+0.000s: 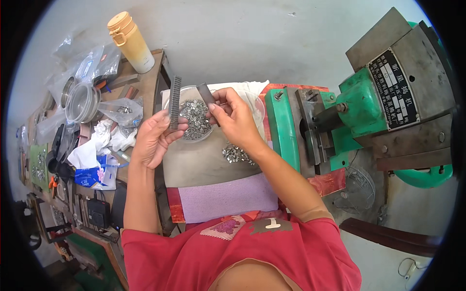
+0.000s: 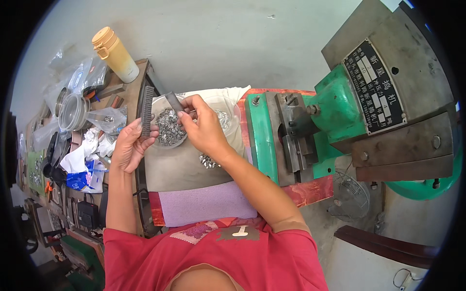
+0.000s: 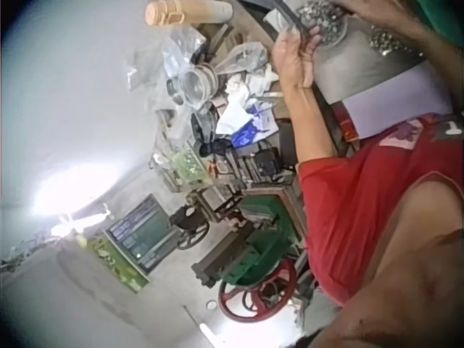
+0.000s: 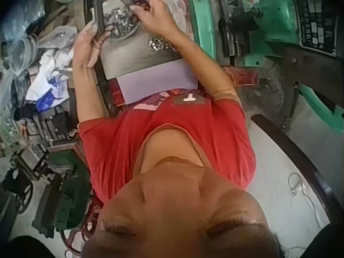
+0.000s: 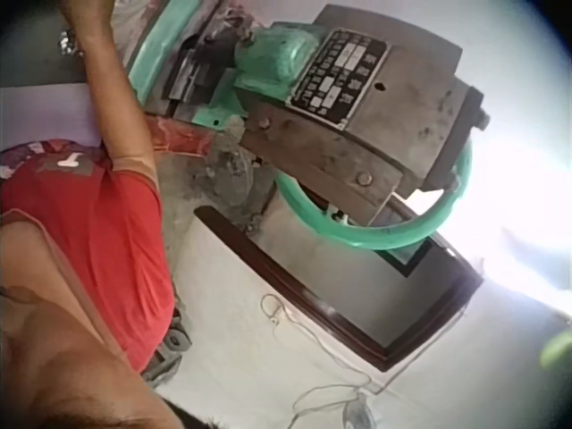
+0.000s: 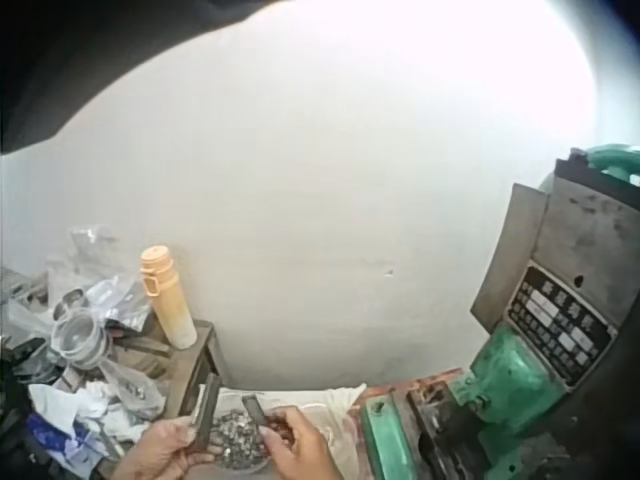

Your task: The person inserts small metal pieces into the slots of a metal bar by hand, places the loaded bar into a mechanical press machine to press it, and continues assembling metal pieces into the bar.

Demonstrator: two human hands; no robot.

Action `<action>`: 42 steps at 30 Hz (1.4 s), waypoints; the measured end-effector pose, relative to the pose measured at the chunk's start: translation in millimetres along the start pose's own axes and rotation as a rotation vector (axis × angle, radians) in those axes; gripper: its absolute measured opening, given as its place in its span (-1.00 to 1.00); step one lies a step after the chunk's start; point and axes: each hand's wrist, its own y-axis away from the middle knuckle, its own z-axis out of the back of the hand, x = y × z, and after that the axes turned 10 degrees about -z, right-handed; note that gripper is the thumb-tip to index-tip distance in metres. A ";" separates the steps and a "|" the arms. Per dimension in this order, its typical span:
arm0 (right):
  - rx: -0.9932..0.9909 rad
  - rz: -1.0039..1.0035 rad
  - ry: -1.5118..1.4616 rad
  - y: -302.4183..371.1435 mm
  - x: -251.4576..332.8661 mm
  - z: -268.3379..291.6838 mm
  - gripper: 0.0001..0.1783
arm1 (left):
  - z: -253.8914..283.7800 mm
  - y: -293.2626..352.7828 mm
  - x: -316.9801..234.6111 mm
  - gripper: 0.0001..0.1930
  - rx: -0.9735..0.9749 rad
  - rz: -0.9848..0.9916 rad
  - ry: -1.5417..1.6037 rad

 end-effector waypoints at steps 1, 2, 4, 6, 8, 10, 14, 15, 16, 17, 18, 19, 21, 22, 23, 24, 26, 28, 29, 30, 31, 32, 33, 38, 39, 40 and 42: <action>0.036 -0.060 -0.045 3.3 1.1 -2.4 -0.86 | 0.8 -0.5 1.3 -0.56 -0.016 0.001 0.019; 0.071 -0.120 -0.089 6.6 2.5 -4.7 -0.86 | -1.2 0.6 0.5 -0.56 -0.022 0.002 0.015; 0.080 -0.154 -0.098 12.7 5.2 -6.0 -0.87 | -8.3 -0.3 3.1 -0.59 -0.088 -0.031 -0.032; 0.090 -0.186 -0.106 16.8 3.2 -6.3 -0.87 | -18.2 -1.6 2.2 -0.61 -0.112 -0.048 -0.039; 0.056 -0.101 0.055 19.4 -1.8 -5.8 -0.83 | -19.6 -3.0 3.0 -0.63 -0.135 -0.067 -0.047; 0.048 -0.069 0.099 23.3 -2.2 -7.9 -0.82 | -15.9 -1.8 4.6 -0.66 -0.179 -0.066 -0.078; 0.006 0.054 0.226 26.1 -3.3 -8.4 -0.78 | -25.2 -2.4 5.9 -0.70 -0.227 -0.077 -0.135; 0.006 0.051 0.226 26.9 -1.3 -9.0 -0.78 | -26.5 -3.4 7.4 -0.70 -0.238 -0.089 -0.130; -0.001 0.103 0.283 27.8 3.4 -9.9 -0.76 | -27.4 -4.3 8.6 -0.71 -0.248 -0.100 -0.126; -0.010 0.156 0.341 28.2 6.5 -10.4 -0.73 | -28.2 -5.2 9.3 -0.71 -0.247 -0.097 -0.125; -0.009 0.154 0.340 28.1 7.8 -11.3 -0.73 | -29.5 -4.7 9.2 -0.72 -0.261 -0.105 -0.122; 0.011 0.148 0.370 26.9 8.6 -12.7 -0.72 | -30.2 -4.6 9.2 -0.74 -0.276 -0.112 -0.118; 0.042 0.139 0.399 24.8 9.9 -16.7 -0.70 | -26.5 -3.4 11.0 -0.75 -0.279 -0.117 -0.143; 0.050 0.137 0.399 23.8 10.3 -20.1 -0.71 | -23.2 -1.6 11.4 -0.77 -0.282 -0.124 -0.168; 0.063 0.134 0.400 22.1 9.6 -24.1 -0.72 | -25.0 -0.8 12.4 -0.77 -0.301 -0.142 -0.179; 0.067 0.181 0.417 19.2 4.3 -26.4 -0.73 | -29.6 1.4 12.6 -0.77 -0.336 -0.168 -0.192; 0.121 0.175 0.471 12.9 -4.8 -26.7 -0.76 | -33.0 0.8 14.7 -0.75 -0.374 -0.163 -0.258; 0.078 0.211 0.478 10.9 -3.8 -21.5 -0.78 | -32.0 -5.3 20.4 -0.70 -0.297 -0.165 -0.203; 0.080 0.163 0.527 8.7 -2.5 -16.7 -0.79 | -33.2 -9.7 26.6 -0.70 -0.303 -0.174 -0.174; 0.097 0.196 0.558 1.6 -11.1 -9.1 -0.80 | -36.4 -9.6 25.3 -0.72 -0.296 -0.155 -0.185; 0.076 0.158 0.459 1.6 -13.7 -8.2 -0.80 | -34.5 -13.2 31.9 -0.74 -0.274 -0.209 -0.184; 0.072 0.115 0.515 2.2 -6.7 -9.5 -0.79 | -31.9 -16.2 39.7 -0.76 -0.283 -0.247 -0.130; 0.087 0.089 0.471 -1.0 -11.6 -6.9 -0.78 | -36.0 -14.2 37.0 -0.78 -0.322 -0.274 -0.175; 0.099 -0.068 0.377 -10.1 -11.1 -14.8 -0.74 | -32.9 -10.8 31.5 -0.76 -0.431 -0.327 -0.384; 0.086 -0.101 0.387 -14.7 -12.7 -12.8 -0.73 | -32.0 -10.6 29.7 -0.76 -0.444 -0.340 -0.484; 0.061 -0.122 0.412 -19.3 -14.8 -10.1 -0.73 | -32.8 -9.4 28.2 -0.74 -0.473 -0.347 -0.515; 0.067 -0.088 0.538 -27.7 -21.4 -1.3 -0.71 | -28.8 -11.4 34.3 -0.73 -0.486 -0.415 -0.578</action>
